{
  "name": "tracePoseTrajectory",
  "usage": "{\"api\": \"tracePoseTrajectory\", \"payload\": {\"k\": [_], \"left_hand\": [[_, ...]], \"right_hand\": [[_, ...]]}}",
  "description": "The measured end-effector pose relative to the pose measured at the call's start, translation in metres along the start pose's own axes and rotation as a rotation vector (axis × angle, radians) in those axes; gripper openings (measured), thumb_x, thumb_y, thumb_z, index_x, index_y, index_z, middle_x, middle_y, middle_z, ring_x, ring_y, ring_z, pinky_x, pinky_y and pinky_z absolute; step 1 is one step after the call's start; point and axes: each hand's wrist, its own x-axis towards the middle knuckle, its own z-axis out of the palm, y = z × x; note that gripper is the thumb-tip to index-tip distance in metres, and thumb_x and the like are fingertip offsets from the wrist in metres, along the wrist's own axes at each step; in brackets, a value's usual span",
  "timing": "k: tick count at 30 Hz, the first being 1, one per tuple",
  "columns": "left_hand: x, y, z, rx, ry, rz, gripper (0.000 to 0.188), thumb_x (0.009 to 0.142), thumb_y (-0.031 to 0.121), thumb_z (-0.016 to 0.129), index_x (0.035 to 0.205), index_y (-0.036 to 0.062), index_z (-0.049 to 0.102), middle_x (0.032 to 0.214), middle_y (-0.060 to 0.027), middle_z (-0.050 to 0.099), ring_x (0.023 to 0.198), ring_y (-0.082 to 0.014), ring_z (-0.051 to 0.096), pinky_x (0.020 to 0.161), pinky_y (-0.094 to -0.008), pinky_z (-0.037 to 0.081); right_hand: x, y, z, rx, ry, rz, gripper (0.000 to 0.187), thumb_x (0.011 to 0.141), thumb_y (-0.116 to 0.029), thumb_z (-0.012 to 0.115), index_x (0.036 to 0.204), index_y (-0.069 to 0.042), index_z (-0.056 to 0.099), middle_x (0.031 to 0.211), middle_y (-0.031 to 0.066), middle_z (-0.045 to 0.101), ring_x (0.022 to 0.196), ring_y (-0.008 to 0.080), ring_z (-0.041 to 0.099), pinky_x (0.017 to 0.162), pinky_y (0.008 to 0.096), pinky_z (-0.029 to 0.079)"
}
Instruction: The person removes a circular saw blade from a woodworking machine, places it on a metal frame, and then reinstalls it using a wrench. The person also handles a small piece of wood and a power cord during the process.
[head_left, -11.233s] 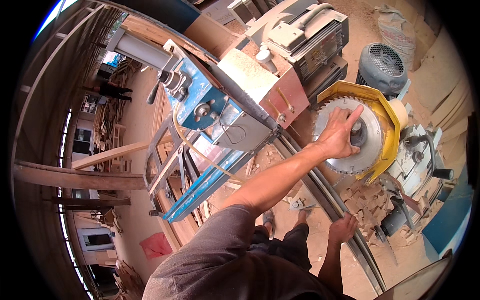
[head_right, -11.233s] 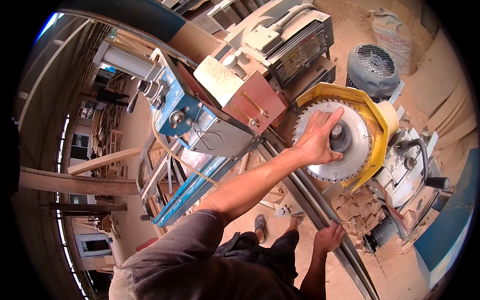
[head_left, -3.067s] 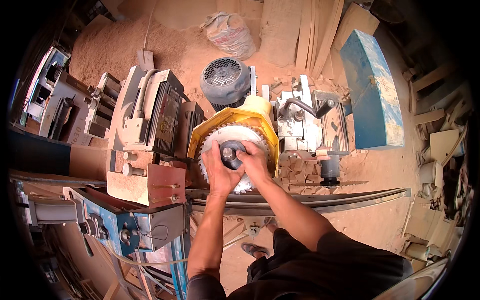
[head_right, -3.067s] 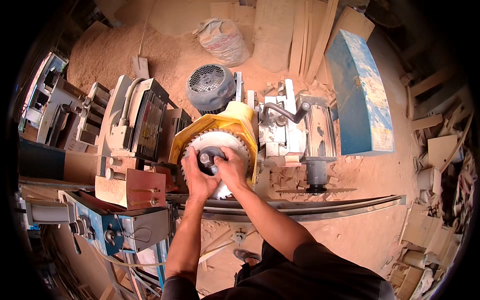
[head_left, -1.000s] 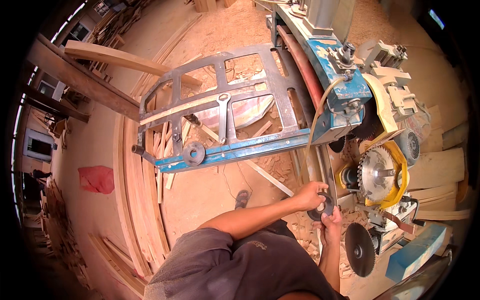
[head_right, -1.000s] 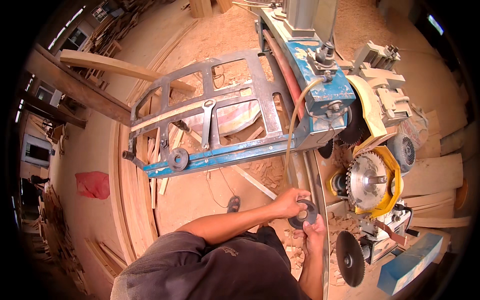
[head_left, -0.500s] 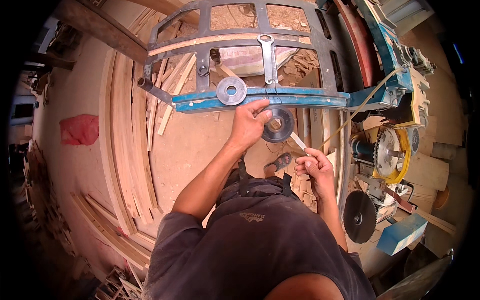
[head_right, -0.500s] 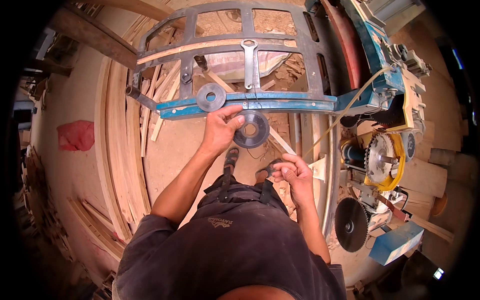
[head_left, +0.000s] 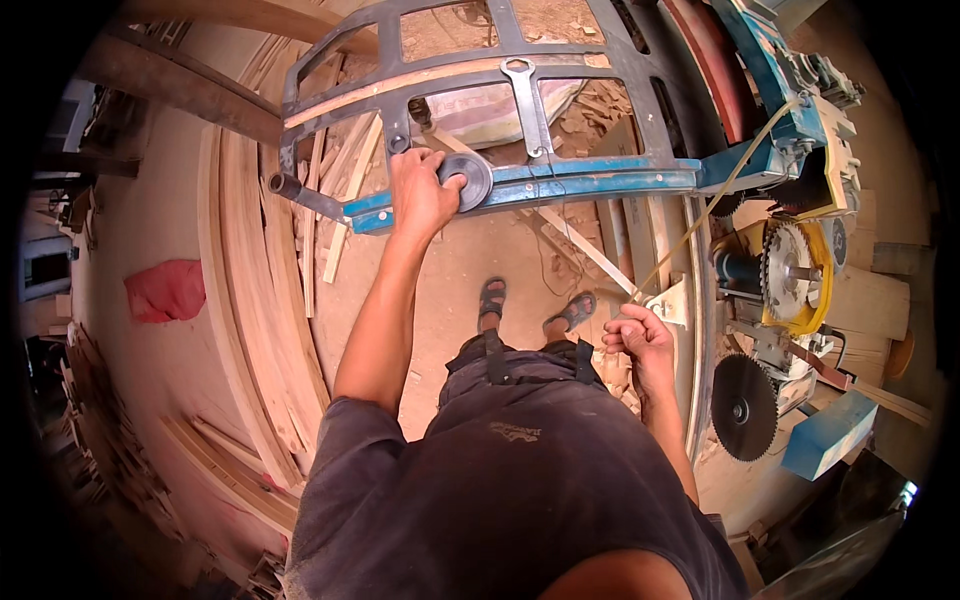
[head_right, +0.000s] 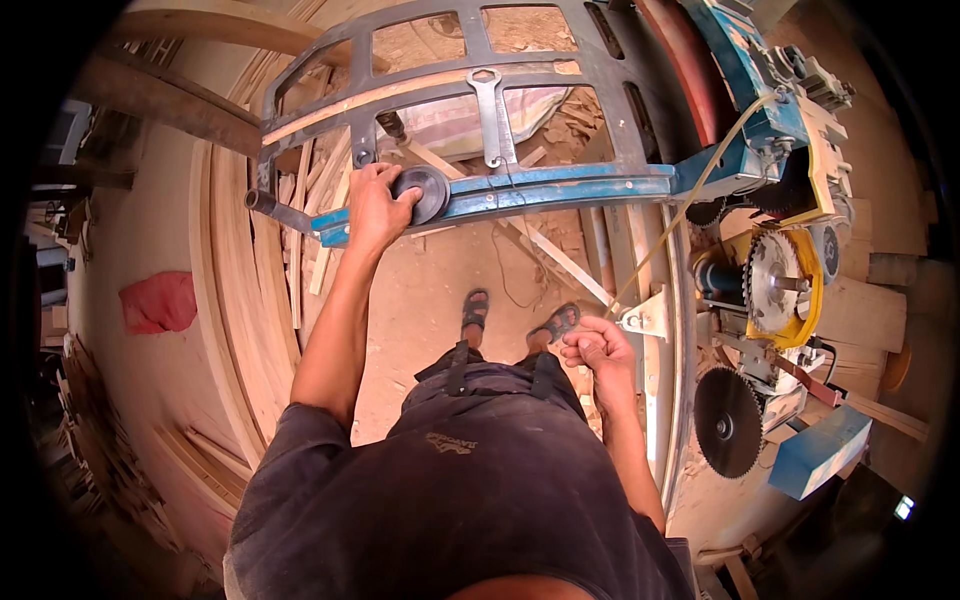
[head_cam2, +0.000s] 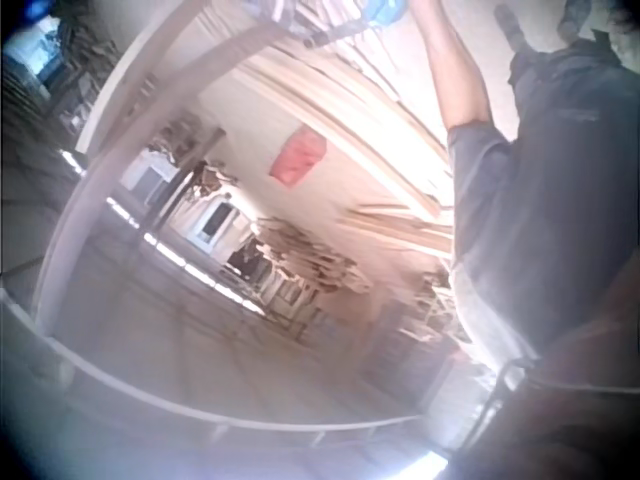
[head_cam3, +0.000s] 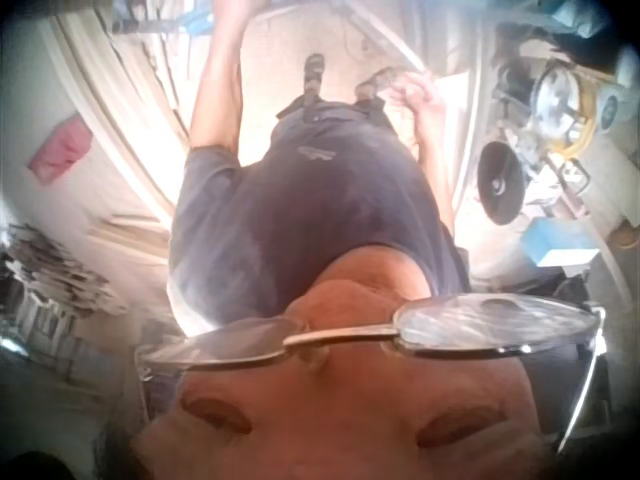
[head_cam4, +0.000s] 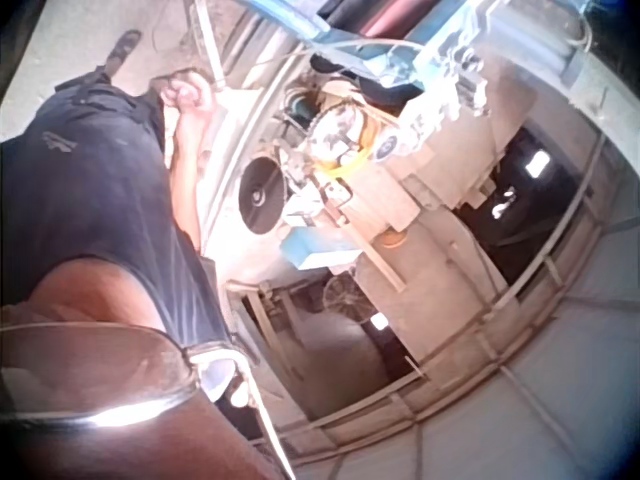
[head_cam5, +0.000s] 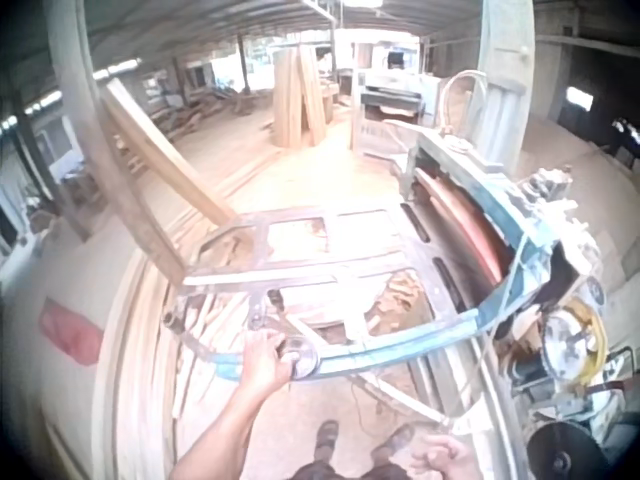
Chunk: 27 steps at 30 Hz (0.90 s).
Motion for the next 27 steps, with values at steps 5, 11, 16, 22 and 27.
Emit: {"api": "tracePoseTrajectory", "payload": {"k": [5, 11, 16, 22, 27], "left_hand": [[-0.025, -0.006, 0.015, -0.013, -0.030, 0.103, 0.058, 0.075, 0.024, 0.082, 0.122, -0.0060, 0.064, 0.136, -0.0238, 0.055, 0.127, -0.0375, 0.048, 0.108, -0.0440, 0.039], [-0.026, -0.017, 0.036, -0.029, 0.026, 0.292, 0.053, 0.088, 0.022, 0.070, 0.133, -0.0018, 0.053, 0.132, -0.0189, 0.055, 0.121, -0.0392, 0.051, 0.103, -0.0478, 0.037], [-0.003, -0.024, 0.040, -0.103, -0.079, 0.214, 0.037, 0.097, 0.020, 0.058, 0.129, 0.0019, 0.060, 0.112, -0.0180, 0.061, 0.107, -0.0372, 0.058, 0.094, -0.0438, 0.045], [0.017, -0.024, 0.037, -0.380, -0.156, -0.073, 0.048, 0.087, 0.015, 0.073, 0.132, 0.0038, 0.063, 0.100, -0.0128, 0.066, 0.097, -0.0282, 0.065, 0.086, -0.0367, 0.049], [0.024, -0.010, 0.020, -0.748, -0.222, -0.361, 0.065, 0.075, -0.009, 0.079, 0.136, -0.0048, 0.056, 0.101, -0.0108, 0.070, 0.088, -0.0169, 0.067, 0.076, -0.0276, 0.054]], "right_hand": [[-0.005, 0.015, -0.019, 0.044, 0.082, 0.030, 0.028, 0.097, 0.002, 0.053, 0.124, 0.006, 0.056, 0.098, 0.0172, 0.071, 0.080, 0.0187, 0.069, 0.070, 0.0284, 0.057], [0.002, 0.030, -0.027, 0.020, 0.084, 0.069, 0.025, 0.097, -0.002, 0.056, 0.122, 0.003, 0.057, 0.094, 0.0144, 0.071, 0.077, 0.0178, 0.068, 0.070, 0.0281, 0.056], [0.016, 0.030, -0.015, 0.024, 0.014, 0.097, 0.028, 0.097, -0.002, 0.056, 0.124, 0.005, 0.055, 0.095, 0.0146, 0.071, 0.076, 0.0167, 0.068, 0.067, 0.0271, 0.056], [0.043, 0.031, 0.019, -0.057, -0.109, 0.143, 0.030, 0.096, -0.002, 0.055, 0.126, 0.004, 0.054, 0.096, 0.0135, 0.071, 0.075, 0.0149, 0.067, 0.066, 0.0266, 0.055], [0.046, 0.043, 0.015, -0.037, -0.092, 0.145, 0.030, 0.096, -0.001, 0.054, 0.125, 0.005, 0.055, 0.094, 0.0142, 0.070, 0.075, 0.0162, 0.068, 0.064, 0.0268, 0.055]]}}
